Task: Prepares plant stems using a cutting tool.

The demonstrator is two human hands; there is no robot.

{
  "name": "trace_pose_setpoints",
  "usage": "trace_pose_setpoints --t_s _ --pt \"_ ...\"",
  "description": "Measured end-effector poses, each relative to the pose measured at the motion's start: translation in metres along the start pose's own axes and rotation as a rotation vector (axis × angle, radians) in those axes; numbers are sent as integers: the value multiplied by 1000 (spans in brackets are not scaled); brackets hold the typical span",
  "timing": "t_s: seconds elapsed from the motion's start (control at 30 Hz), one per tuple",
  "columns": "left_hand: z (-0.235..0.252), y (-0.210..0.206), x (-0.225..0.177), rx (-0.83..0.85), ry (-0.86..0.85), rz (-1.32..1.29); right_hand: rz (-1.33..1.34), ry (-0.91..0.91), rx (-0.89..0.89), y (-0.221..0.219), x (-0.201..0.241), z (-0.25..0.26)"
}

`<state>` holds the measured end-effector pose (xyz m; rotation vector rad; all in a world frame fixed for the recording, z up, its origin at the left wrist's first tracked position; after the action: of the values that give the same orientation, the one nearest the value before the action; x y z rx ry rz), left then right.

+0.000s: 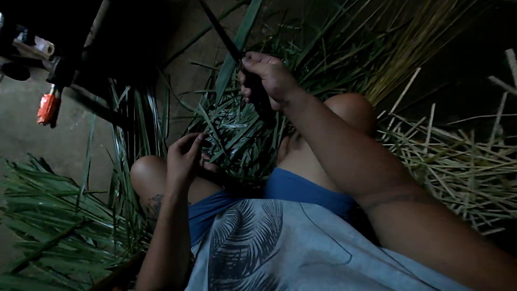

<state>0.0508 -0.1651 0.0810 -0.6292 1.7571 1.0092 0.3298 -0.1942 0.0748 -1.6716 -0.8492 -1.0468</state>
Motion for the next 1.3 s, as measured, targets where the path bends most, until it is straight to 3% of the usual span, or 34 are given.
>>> trace_pose_setpoints --t_s 0.13,0.43,0.53,0.7,0.83,1.3 --pt "-2 -1 -6 -39 -37 4 -82 -3 50 -4 1 -4" --pt "5 -7 -9 -125 -70 -46 -306 -123 428 -54 -33 -20" --pt "4 -5 -8 -129 -67 -63 -298 -138 476 -61 -39 -23" --pt "1 -5 -8 -107 -97 -63 -231 -109 466 -60 -40 -24" --pt "0 -4 -9 -91 -116 -35 -225 -103 329 -53 -26 -23" --pt "-11 4 -9 -29 -41 -93 -138 -61 114 -32 -10 -14"
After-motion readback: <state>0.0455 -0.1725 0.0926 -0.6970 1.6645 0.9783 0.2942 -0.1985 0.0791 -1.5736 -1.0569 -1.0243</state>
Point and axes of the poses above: each hand's wrist, its own z-axis towards the middle knuckle, its own y-axis out of the back of the hand, x = y × z, the point moved 1 cm from there along z, towards the middle knuckle, and after that the axes turned 8 degrees about -z, right-handed, at the moved point
